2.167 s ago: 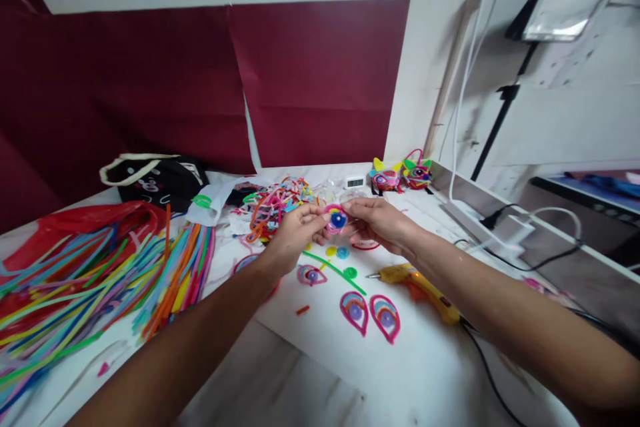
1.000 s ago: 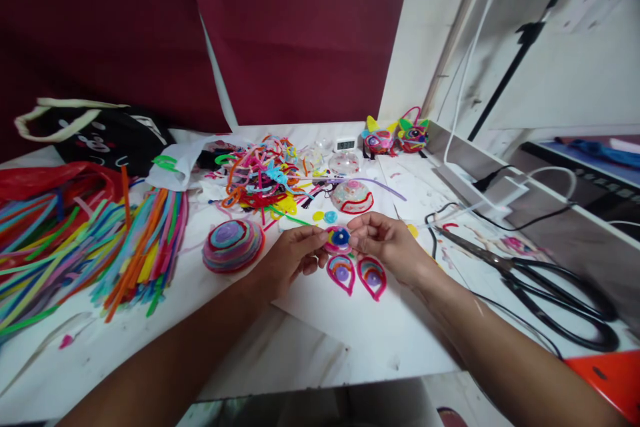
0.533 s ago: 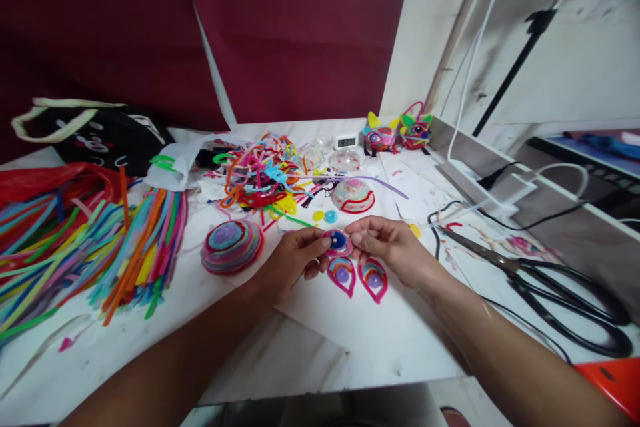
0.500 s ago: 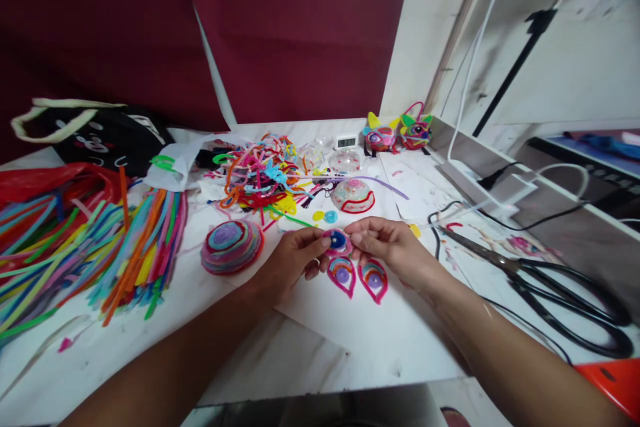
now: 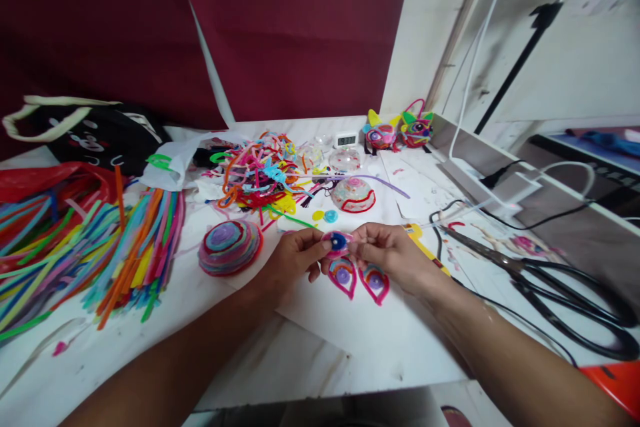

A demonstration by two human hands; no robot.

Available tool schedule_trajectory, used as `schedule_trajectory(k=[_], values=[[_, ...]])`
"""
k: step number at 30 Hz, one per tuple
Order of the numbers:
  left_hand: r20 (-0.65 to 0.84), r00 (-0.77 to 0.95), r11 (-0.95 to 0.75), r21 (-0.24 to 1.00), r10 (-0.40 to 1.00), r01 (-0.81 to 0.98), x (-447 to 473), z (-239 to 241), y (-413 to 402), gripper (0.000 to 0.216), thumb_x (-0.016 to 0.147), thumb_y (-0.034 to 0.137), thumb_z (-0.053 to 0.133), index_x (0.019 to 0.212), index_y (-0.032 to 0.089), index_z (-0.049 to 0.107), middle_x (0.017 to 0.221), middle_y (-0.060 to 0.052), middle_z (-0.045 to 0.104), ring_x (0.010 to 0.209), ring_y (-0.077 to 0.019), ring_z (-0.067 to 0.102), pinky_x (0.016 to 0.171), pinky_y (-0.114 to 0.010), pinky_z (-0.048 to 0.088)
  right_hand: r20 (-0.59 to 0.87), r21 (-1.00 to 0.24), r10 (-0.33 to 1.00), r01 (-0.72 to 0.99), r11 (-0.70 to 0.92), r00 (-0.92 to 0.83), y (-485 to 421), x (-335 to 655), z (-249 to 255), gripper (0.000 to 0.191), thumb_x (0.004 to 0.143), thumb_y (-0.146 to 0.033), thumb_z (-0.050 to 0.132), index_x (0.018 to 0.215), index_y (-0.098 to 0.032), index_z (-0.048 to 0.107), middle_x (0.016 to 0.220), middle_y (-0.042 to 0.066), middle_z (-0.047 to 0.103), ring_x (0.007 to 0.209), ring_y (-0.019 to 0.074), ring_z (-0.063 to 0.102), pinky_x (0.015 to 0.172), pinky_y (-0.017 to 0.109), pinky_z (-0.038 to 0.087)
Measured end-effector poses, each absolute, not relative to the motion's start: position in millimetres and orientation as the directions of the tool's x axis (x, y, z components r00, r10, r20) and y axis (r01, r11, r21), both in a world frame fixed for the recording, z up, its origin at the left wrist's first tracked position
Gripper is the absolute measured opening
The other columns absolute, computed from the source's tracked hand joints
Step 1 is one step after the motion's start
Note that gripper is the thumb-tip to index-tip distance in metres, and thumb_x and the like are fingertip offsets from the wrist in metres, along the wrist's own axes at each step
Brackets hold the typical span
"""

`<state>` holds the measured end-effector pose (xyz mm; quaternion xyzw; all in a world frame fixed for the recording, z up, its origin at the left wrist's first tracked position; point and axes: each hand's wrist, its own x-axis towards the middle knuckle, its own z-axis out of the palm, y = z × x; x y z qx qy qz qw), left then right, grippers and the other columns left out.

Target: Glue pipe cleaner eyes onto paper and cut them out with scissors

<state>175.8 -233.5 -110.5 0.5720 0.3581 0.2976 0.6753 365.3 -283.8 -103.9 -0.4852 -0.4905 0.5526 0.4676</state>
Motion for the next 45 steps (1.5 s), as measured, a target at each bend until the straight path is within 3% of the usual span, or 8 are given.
schedule_trajectory(k=[14, 21, 27, 34, 45], values=[[-0.123, 0.556, 0.166, 0.986, 0.822, -0.027, 175.2, -111.9, -236.3, 0.03, 0.079, 0.042, 0.069, 0.081, 0.013, 0.064, 0.06, -0.001, 0.064, 0.05, -0.0088, 0.056, 0.041, -0.017, 0.039, 0.001, -0.997, 0.999, 0.076, 0.005, -0.055, -281.6, 366.0, -107.7, 0.026, 0.077, -0.042, 0.066, 0.079, -0.016, 0.063, 0.058, -0.001, 0.059, 0.049, 0.0119, 0.052, 0.049, 0.025, 0.042], [-0.096, 0.506, 0.115, 0.993, 0.857, -0.005, 177.9, -112.3, -236.6, 0.027, 0.078, 0.039, 0.067, 0.078, 0.013, 0.061, 0.056, -0.001, 0.063, 0.047, -0.0099, 0.056, 0.04, -0.018, 0.039, 0.318, -0.884, 0.944, 0.387, 0.261, 0.091, -291.8, 360.0, -105.2, 0.016, 0.087, -0.031, 0.061, 0.093, -0.017, 0.062, 0.071, 0.0, 0.058, 0.059, 0.0138, 0.051, 0.053, 0.026, 0.039], [-0.084, 0.525, 0.092, 0.996, 0.847, 0.011, 178.4, -113.0, -239.6, 0.029, 0.076, 0.041, 0.068, 0.077, 0.013, 0.063, 0.056, -0.002, 0.064, 0.046, -0.01, 0.054, 0.041, -0.019, 0.04, 0.523, -0.679, 0.851, 0.582, 0.447, -0.043, -297.0, 356.5, -104.8, 0.008, 0.089, -0.024, 0.06, 0.087, -0.017, 0.064, 0.075, 0.003, 0.058, 0.069, 0.0176, 0.055, 0.063, 0.031, 0.043], [-0.056, 0.569, 0.047, 0.998, 0.82, 0.029, 177.8, -113.0, -239.3, 0.027, 0.08, 0.041, 0.065, 0.082, 0.014, 0.066, 0.061, 0.0, 0.065, 0.046, -0.008, 0.051, 0.043, -0.019, 0.039, 0.528, -0.639, 0.846, 0.622, 0.452, -0.072, -295.8, 357.6, -109.2, 0.006, 0.09, -0.023, 0.061, 0.087, -0.018, 0.062, 0.074, 0.004, 0.06, 0.068, 0.0177, 0.057, 0.062, 0.031, 0.044], [0.049, 0.586, -0.156, 0.979, 0.809, 0.133, 174.3, -109.7, -240.6, 0.024, 0.088, 0.035, 0.057, 0.076, 0.016, 0.064, 0.063, 0.002, 0.061, 0.05, -0.0069, 0.049, 0.051, -0.019, 0.041, 0.39, -0.784, 0.921, 0.526, 0.331, 0.002, -294.3, 358.8, -105.0, 0.016, 0.089, -0.028, 0.064, 0.075, -0.019, 0.063, 0.065, 0.0, 0.06, 0.058, 0.0142, 0.053, 0.054, 0.028, 0.04]])
